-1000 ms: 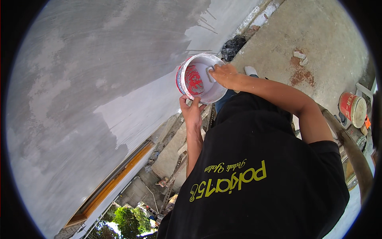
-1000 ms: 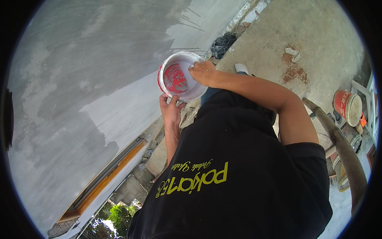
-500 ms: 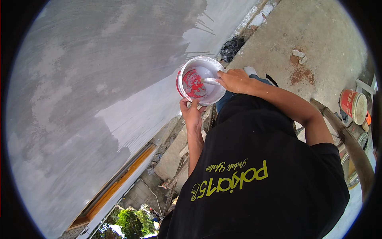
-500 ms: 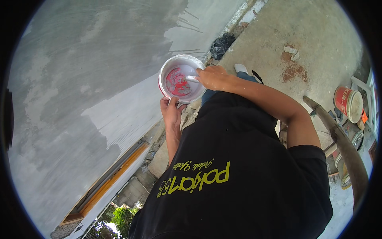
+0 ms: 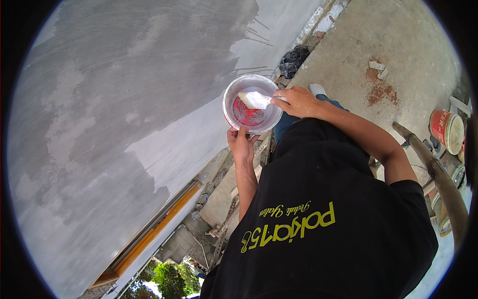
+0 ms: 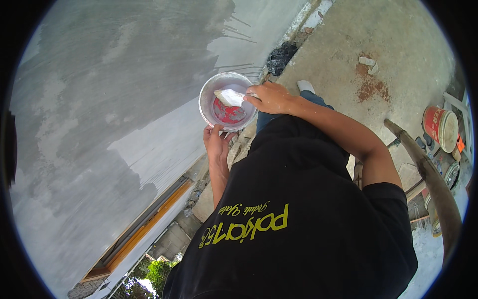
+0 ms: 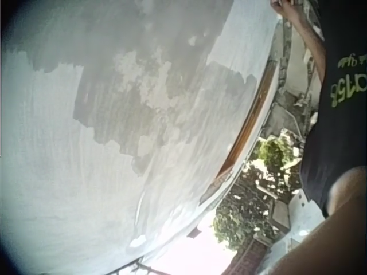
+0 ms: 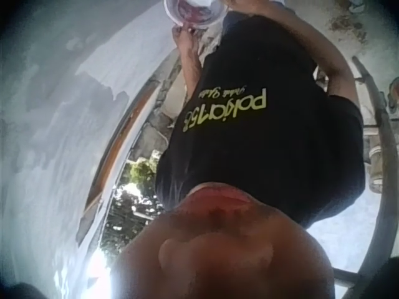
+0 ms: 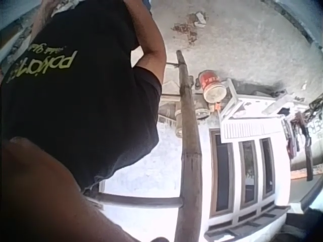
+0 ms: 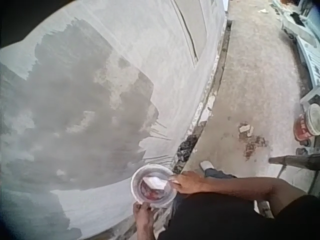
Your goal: Applying a layer of white paint to a wall using a brush.
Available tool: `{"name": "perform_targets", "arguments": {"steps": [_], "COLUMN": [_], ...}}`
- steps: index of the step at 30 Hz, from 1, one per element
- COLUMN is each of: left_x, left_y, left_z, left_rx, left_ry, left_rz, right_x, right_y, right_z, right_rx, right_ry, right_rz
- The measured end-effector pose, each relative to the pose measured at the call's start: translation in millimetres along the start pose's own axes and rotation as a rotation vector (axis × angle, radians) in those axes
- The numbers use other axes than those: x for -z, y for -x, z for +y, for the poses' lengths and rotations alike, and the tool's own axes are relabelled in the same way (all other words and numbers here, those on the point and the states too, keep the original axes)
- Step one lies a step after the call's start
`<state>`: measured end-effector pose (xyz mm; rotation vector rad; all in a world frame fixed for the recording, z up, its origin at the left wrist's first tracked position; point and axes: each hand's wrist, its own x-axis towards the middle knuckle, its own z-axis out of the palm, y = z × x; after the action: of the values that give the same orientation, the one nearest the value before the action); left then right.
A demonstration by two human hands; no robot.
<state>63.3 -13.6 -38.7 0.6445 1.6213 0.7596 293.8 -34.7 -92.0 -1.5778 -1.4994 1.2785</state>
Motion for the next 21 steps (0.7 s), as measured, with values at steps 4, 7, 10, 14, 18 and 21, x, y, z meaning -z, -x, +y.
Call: {"name": "perform_targets", "arguments": {"steps": [4, 7, 10, 14, 18, 21], "left_x": [5.7, 7.0, 7.7, 11.6, 9.1, 9.0], "left_y": [1.7, 2.6, 1.9, -1.8, -4.8, -8.7], "left_z": [-2.1, -3.1, -0.8, 0.6, 2.7, 2.0], "left_rx": [0.023, 0.019, 0.033, 0.052, 0.054, 0.052], "left_ry": [0.027, 0.018, 0.007, -0.002, -0.014, -0.019], "left_rz": [0.02, 0.026, 0.046, 0.063, 0.062, 0.049], "right_x": [0.5, -5.5, -10.0, -10.7, -8.8, -8.2], "right_y": [0.4, -2.2, 2.8, -0.2, -0.7, 0.2], "right_z": [-1.5, 9.0, 12.6, 17.0, 18.9, 18.8], "right_rx": [0.023, 0.023, 0.031, 0.068, 0.048, 0.0], "right_ry": [-0.062, 0.067, 0.007, 0.154, 0.162, 0.174], "right_rz": [0.005, 0.008, 0.048, 0.023, 0.03, 0.004]}}
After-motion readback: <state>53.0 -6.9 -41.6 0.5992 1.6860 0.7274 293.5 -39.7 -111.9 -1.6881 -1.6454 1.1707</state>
